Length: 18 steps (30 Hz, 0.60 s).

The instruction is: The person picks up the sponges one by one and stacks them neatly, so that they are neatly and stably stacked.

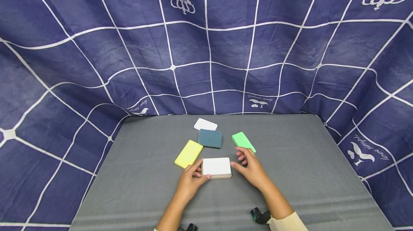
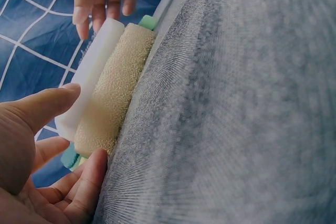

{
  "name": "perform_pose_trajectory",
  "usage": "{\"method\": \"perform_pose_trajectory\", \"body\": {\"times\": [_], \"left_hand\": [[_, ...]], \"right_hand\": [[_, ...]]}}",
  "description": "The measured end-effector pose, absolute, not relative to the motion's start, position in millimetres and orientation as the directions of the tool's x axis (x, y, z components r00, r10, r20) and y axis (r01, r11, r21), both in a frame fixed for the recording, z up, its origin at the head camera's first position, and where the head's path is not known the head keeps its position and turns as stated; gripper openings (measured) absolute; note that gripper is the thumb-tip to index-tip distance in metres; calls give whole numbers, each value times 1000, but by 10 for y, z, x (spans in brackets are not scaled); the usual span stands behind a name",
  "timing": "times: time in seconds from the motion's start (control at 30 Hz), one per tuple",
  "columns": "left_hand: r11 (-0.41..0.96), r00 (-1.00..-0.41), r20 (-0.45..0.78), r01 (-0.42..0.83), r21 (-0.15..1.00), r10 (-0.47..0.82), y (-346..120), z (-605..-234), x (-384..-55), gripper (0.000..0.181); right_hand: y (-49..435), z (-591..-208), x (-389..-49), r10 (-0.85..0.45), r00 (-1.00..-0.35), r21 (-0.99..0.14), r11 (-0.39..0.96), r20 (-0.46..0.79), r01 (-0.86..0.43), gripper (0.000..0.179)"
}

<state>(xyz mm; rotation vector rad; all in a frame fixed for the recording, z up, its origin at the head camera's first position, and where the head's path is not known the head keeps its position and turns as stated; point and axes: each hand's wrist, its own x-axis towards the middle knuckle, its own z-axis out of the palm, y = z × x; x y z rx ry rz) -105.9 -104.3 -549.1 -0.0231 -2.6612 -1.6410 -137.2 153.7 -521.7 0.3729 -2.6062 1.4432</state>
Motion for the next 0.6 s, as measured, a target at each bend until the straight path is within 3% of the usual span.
{"method": "perform_pose_trajectory", "body": {"times": [0.23, 0.6], "left_hand": [[446, -1000, 23, 23, 895, 5, -1042, -5490, -1059, 69], [455, -999, 38, 32, 890, -5, -1036, -5490, -1049, 68]], "right_hand": [[1617, -5216, -1435, -10, -962, -807, 541, 273, -235, 56], [1743, -5248, -1513, 146, -963, -821, 561, 225, -107, 55]]}}
